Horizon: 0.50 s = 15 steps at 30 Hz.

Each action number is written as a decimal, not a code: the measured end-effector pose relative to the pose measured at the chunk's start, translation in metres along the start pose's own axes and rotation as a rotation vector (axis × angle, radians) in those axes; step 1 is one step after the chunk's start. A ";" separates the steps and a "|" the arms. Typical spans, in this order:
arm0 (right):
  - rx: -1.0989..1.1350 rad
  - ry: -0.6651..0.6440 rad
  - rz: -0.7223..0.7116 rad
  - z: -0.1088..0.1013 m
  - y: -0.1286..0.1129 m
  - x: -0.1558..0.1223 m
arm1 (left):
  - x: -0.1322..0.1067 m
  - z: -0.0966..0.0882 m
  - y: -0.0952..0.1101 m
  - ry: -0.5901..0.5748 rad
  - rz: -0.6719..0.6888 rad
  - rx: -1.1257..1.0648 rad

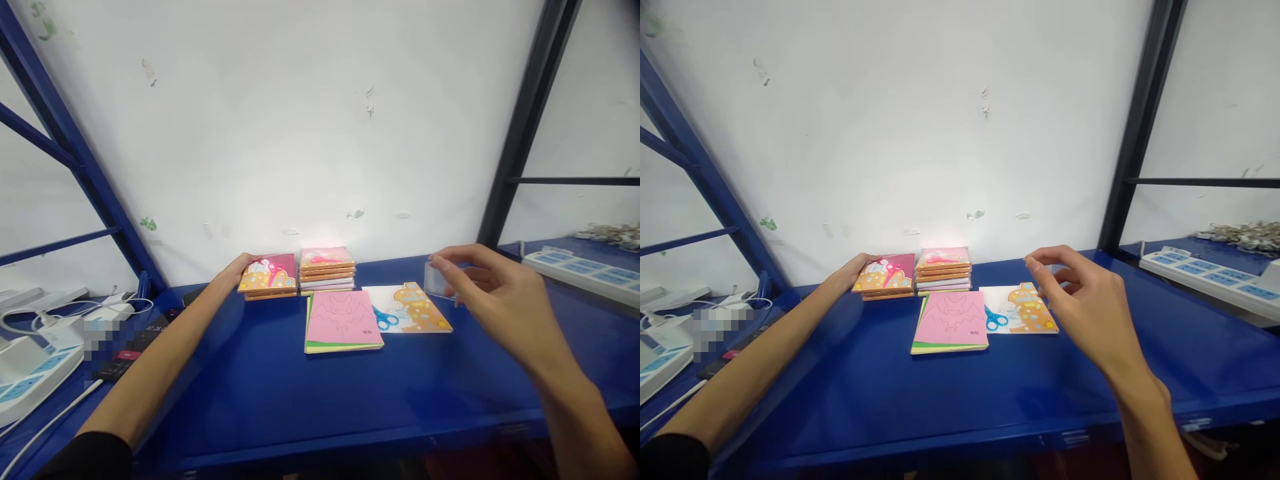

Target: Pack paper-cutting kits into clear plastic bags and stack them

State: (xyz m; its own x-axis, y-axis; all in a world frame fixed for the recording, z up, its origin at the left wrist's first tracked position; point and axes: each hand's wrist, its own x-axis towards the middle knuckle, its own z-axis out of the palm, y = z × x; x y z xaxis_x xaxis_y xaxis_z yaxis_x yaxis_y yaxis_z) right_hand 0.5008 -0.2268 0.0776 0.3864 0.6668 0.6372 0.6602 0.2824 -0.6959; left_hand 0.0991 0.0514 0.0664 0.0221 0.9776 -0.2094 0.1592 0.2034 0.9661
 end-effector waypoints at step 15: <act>-0.121 -0.113 -0.029 0.004 0.005 0.004 | 0.003 0.020 0.001 0.405 0.145 0.934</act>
State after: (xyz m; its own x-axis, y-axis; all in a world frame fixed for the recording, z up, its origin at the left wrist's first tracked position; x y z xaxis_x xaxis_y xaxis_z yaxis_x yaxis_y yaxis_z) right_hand 0.5030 -0.2206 0.0753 0.2955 0.7348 0.6105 0.7457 0.2221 -0.6282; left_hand 0.1191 0.0530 0.0635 -0.2048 0.9696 0.1339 0.8895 0.1273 0.4387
